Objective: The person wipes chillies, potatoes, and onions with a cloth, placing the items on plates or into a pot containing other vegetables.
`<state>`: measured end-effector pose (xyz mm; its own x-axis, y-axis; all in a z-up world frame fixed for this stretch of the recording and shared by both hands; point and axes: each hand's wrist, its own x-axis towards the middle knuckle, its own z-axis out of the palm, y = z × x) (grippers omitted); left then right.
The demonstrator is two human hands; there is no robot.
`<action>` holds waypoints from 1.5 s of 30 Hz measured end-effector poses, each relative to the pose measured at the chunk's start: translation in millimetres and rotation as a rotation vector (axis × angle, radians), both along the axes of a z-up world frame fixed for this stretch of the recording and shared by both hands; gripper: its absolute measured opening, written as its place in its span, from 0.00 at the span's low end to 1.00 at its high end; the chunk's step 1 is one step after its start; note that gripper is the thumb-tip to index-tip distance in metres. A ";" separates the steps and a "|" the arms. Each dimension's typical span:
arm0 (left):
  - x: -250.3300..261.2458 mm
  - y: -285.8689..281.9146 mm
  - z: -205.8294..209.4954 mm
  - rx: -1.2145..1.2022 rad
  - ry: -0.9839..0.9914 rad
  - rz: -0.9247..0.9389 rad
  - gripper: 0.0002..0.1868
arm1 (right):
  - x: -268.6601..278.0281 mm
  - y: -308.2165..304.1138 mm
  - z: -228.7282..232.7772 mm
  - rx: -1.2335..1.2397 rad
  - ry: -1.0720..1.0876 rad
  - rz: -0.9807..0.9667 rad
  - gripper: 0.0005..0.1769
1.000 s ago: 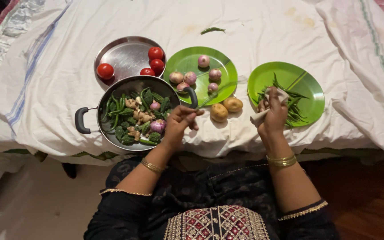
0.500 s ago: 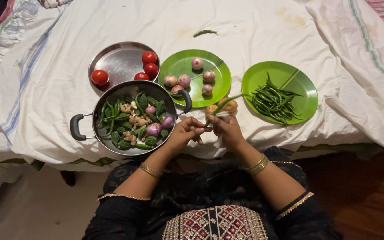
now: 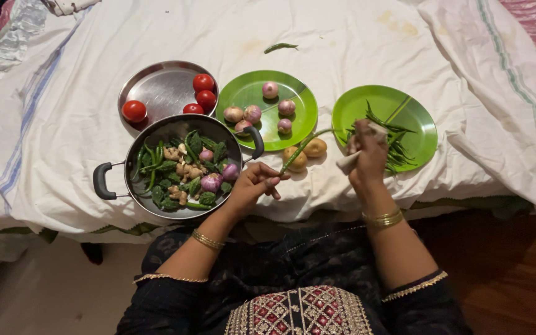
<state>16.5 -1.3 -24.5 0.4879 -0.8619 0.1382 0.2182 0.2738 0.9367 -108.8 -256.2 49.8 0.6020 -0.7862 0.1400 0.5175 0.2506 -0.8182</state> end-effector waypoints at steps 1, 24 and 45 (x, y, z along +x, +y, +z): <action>1.3 0.8 -1.6 -0.045 0.024 0.008 0.06 | 0.0 -2.6 1.0 -0.001 0.000 0.001 0.10; -2.6 -7.6 -14.0 -0.044 -0.005 -0.014 0.07 | 18.9 30.8 -72.1 -0.315 0.254 0.329 0.31; 4.2 -4.3 -24.5 -0.062 0.003 0.100 0.09 | 18.7 62.9 -55.3 -0.223 0.293 0.699 0.12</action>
